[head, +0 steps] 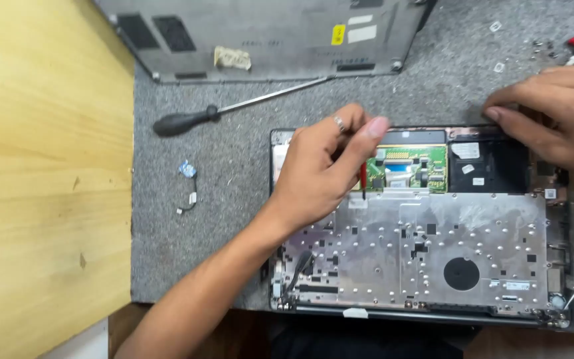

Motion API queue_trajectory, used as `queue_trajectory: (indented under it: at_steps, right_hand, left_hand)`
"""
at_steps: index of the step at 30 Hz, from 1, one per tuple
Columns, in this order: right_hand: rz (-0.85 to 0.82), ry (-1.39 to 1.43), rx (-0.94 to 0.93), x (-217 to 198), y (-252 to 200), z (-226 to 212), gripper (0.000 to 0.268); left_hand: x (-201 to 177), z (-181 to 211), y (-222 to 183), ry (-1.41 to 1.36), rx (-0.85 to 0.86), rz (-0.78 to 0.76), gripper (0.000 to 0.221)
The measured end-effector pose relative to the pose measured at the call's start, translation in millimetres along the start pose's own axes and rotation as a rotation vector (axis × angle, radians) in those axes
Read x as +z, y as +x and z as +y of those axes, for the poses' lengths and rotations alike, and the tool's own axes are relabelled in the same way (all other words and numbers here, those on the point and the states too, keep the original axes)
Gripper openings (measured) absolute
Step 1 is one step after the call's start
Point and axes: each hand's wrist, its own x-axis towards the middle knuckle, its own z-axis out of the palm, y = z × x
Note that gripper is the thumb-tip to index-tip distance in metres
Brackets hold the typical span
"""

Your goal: Connecting internal ribbon cables and components during a laptop repair or assembly process.

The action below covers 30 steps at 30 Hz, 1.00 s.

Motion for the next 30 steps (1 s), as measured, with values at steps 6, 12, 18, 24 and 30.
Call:
queue_trajectory:
  at_steps: [6, 12, 18, 24, 30]
  right_hand:
    - [0.129, 0.256, 0.461, 10.9, -74.1, 71.9, 0.011]
    - [-0.499, -0.223, 0.535, -45.2, -0.6, -35.7, 0.040]
    - [-0.600, 0.082, 0.635, -57.3, -2.3, -18.9, 0.017]
    - [-0.445, 0.128, 0.467, -45.5, -16.9, 6.0, 0.014]
    - [-0.105, -0.012, 0.418, -44.5, -15.2, 9.2, 0.014]
  left_hand:
    - [4.1, -5.5, -1.5, -0.241, -0.119, 0.024, 0.027]
    - [2.6, 0.4, -4.5, -0.055, -0.003, 0.160, 0.032]
    - [32.9, 25.7, 55.8, 0.227, 0.299, -0.015, 0.033]
    - [79.7, -14.8, 106.1, 0.227, 0.293, -0.026, 0.030]
    - [71.5, -16.2, 105.1, 0.351, 0.370, -0.192, 0.025]
